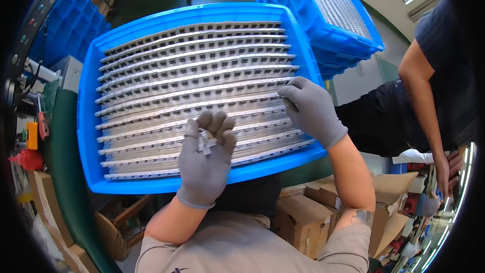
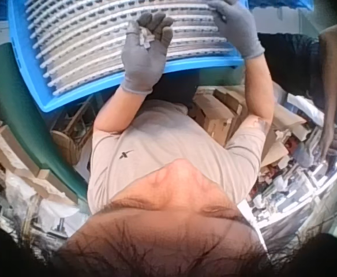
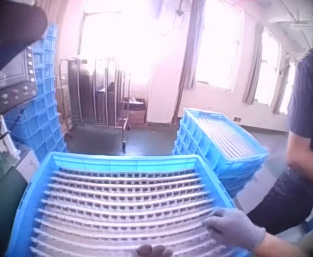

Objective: The person places small white rectangular components into slots on a blue tray. They pick up components from a cardboard box and insert them one by one into the tray's grid. The person occasionally adjusts the tray's position on the table.

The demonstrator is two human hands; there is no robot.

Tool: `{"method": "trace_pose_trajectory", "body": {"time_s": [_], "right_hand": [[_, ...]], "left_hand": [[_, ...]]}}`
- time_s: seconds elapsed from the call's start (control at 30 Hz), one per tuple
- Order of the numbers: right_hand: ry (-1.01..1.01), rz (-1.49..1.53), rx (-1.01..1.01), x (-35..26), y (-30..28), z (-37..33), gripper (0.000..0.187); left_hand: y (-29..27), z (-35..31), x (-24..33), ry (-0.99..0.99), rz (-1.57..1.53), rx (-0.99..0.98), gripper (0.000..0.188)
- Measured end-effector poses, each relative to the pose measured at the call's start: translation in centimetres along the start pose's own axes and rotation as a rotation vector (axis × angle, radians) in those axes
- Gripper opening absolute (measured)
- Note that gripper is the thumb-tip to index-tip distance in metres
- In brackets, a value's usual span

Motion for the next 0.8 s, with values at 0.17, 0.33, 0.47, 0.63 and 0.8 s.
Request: {"method": "trace_pose_trajectory", "body": {"time_s": [0.17,0.33,0.47,0.63,0.8], "right_hand": [[-0.071,0.399,0.022,-8.3,-1.0,1.7,0.021],[-0.241,0.243,-0.009,-12.7,0.5,2.6,0.014],[-0.240,0.209,-0.023,-12.5,1.0,2.6,0.014],[-0.246,0.216,0.007,-12.1,0.6,2.3,0.015],[-0.241,0.212,0.008,-12.4,0.8,2.3,0.015]], "left_hand": [[1.0,-0.2,0.4,0.067,0.066,-0.034,0.048],[0.5,0.1,0.2,0.017,0.048,-0.035,0.049],[0.8,0.2,0.2,0.039,0.087,-0.061,0.049],[0.6,-0.1,0.4,0.129,0.316,-0.150,0.049],[0.7,0.2,0.1,0.015,0.144,-0.051,0.048]]}}
Point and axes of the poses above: each hand's wrist, its own z-axis towards the middle knuckle, its own y-axis out of the palm, x = y × z, the point moved 7 cm from there along z, towards the middle knuckle, and after that the axes turned 1 degree about -z, right-handed, at the moved point
